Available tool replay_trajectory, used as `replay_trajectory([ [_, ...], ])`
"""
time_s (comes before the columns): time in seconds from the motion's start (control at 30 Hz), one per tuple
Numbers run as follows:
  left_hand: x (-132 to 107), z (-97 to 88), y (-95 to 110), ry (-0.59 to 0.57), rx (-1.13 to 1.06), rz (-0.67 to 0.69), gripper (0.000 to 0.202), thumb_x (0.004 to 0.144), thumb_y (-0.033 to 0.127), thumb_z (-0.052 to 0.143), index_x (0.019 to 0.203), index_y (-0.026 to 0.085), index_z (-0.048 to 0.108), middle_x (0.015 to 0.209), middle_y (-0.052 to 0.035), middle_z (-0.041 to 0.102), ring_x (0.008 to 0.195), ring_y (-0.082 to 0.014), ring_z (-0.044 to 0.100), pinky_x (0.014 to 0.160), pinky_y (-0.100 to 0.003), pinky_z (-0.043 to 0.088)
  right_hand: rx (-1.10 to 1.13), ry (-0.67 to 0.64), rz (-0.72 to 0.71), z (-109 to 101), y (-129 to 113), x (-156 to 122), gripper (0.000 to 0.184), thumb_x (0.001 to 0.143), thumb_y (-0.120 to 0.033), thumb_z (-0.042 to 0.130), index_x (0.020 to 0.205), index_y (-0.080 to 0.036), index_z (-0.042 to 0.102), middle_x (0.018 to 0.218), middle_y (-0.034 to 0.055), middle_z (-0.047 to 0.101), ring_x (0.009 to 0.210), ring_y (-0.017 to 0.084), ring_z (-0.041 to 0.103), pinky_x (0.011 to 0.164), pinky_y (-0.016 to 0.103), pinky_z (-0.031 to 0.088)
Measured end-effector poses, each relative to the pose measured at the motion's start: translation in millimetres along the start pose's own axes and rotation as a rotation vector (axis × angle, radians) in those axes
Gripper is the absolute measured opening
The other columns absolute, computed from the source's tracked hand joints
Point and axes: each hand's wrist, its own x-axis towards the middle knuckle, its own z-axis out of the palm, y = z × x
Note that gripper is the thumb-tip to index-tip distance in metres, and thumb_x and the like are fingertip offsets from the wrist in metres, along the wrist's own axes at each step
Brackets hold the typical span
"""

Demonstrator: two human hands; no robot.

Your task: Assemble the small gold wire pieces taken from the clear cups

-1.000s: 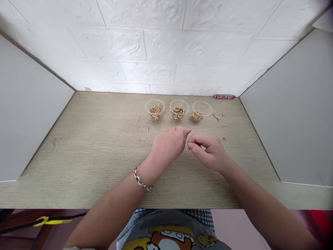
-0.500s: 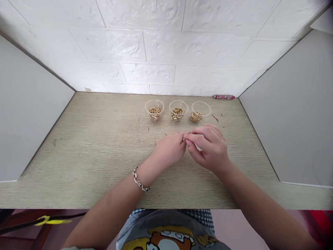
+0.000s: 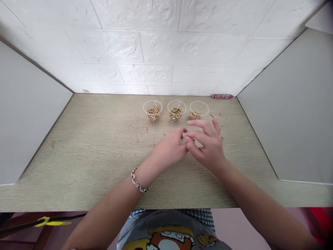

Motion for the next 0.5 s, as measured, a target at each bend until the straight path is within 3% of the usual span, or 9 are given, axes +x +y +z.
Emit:
replay_trajectory([
  [0.07,0,-1.2,2,0.071,0.014,0.020,0.028,0.080,0.036,0.049,0.102,0.018,0.050,0.107,-0.0065,0.057,0.086,-0.0166,0.055,0.070,-0.029,0.046,0.088,0.024,0.137,-3,2,4,0.011,0.078,-0.017,0.054,0.068,-0.021,0.058,0.104,0.0049,0.063,0.096,0.020,0.059,0.102,0.048,0.026],
  [0.17,0,-6.5,5,0.169,0.128,0.089,0.020,0.081,0.035,0.048,0.091,0.017,0.048,0.095,-0.0052,0.056,0.084,-0.0162,0.052,0.071,-0.030,0.043,0.286,0.031,0.356,-7,8,9,0.013,0.078,-0.019,0.052,0.068,-0.020,0.059,0.101,0.0056,0.062,0.100,0.020,0.057,0.091,0.042,0.040],
  [0.27,0,-10.9,8,0.181,0.224,0.194,0.018,0.086,0.032,0.040,0.078,0.017,0.045,0.076,-0.0015,0.054,0.073,-0.0140,0.049,0.067,-0.029,0.039,0.648,0.003,0.652,-6,14,13,0.014,0.077,-0.023,0.053,0.065,-0.020,0.060,0.100,0.0049,0.061,0.098,0.019,0.056,0.084,0.037,0.045],
  [0.4,-1,-8.7,5,0.272,0.363,0.296,0.024,0.087,0.035,0.037,0.078,0.017,0.049,0.076,-0.0030,0.054,0.071,-0.0149,0.047,0.069,-0.032,0.036,1.193,-0.079,1.085,1,12,11,0.011,0.072,-0.027,0.058,0.065,-0.019,0.060,0.089,0.0041,0.062,0.087,0.017,0.058,0.070,0.031,0.049],
  [0.5,-1,-4.4,-1,0.427,0.503,0.383,0.032,0.086,0.045,0.038,0.079,0.018,0.052,0.084,-0.0066,0.055,0.081,-0.0191,0.047,0.078,-0.037,0.034,1.445,-0.181,1.212,8,7,7,0.009,0.072,-0.024,0.059,0.066,-0.018,0.061,0.077,0.0019,0.059,0.079,0.014,0.057,0.068,0.028,0.048],
])
